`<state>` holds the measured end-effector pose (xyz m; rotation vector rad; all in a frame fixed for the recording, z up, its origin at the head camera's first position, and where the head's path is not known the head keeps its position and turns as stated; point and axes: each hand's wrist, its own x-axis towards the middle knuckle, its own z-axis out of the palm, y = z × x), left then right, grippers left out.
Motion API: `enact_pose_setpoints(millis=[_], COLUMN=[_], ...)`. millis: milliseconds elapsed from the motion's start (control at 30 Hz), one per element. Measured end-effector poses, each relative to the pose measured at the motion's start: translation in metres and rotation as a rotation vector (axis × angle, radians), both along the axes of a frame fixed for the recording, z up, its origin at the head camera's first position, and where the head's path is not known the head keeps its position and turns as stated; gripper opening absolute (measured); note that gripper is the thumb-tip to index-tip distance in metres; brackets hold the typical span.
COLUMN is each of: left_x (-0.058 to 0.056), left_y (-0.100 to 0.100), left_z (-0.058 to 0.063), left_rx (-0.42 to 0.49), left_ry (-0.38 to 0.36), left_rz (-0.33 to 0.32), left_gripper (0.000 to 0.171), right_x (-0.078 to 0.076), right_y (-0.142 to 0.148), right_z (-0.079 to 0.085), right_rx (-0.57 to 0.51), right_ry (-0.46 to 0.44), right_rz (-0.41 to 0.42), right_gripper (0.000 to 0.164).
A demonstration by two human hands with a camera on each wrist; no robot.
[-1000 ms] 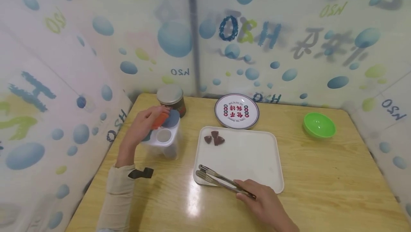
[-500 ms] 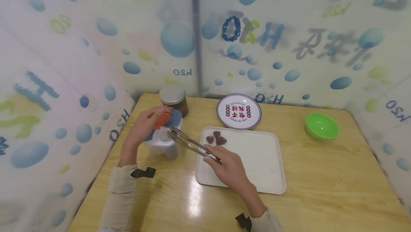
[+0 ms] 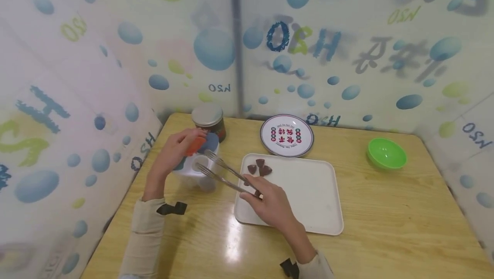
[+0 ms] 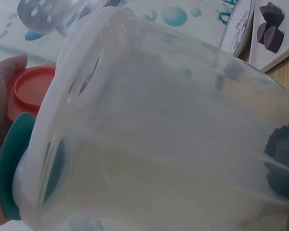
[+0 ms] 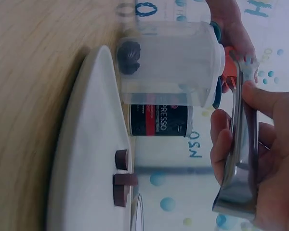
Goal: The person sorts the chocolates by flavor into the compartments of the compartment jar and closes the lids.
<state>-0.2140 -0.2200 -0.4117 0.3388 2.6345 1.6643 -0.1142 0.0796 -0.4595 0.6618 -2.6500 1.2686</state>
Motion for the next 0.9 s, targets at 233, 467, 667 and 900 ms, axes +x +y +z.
enact_pose_setpoints(millis=[233, 467, 667, 900], left_x=[0.003, 0.004, 0.001, -0.005], left_y=[0.001, 0.0, 0.004, 0.01], left_z=[0.001, 0.003, -0.002, -0.008], left_rx=[-0.016, -0.005, -0.066, -0.341], left_ry=[0.107, 0.027, 0.074, 0.232], left_rz=[-0.045, -0.002, -0.024, -0.011], left_gripper=[0.052, 0.044, 0.033, 0.042], right_x=[0.019, 0.037, 0.059, 0.077], right_y=[0.035, 0.092, 0.148, 0.237], right_z=[-0.008, -0.023, -0.03, -0.033], right_rx=[-0.046, 0.01, 0.118, 0.34], right_ry=[-0.142, -0.205, -0.327, -0.521], right_rz=[-0.109, -0.332, -0.483, -0.541], right_gripper=[0.048, 0.053, 0.062, 0.082])
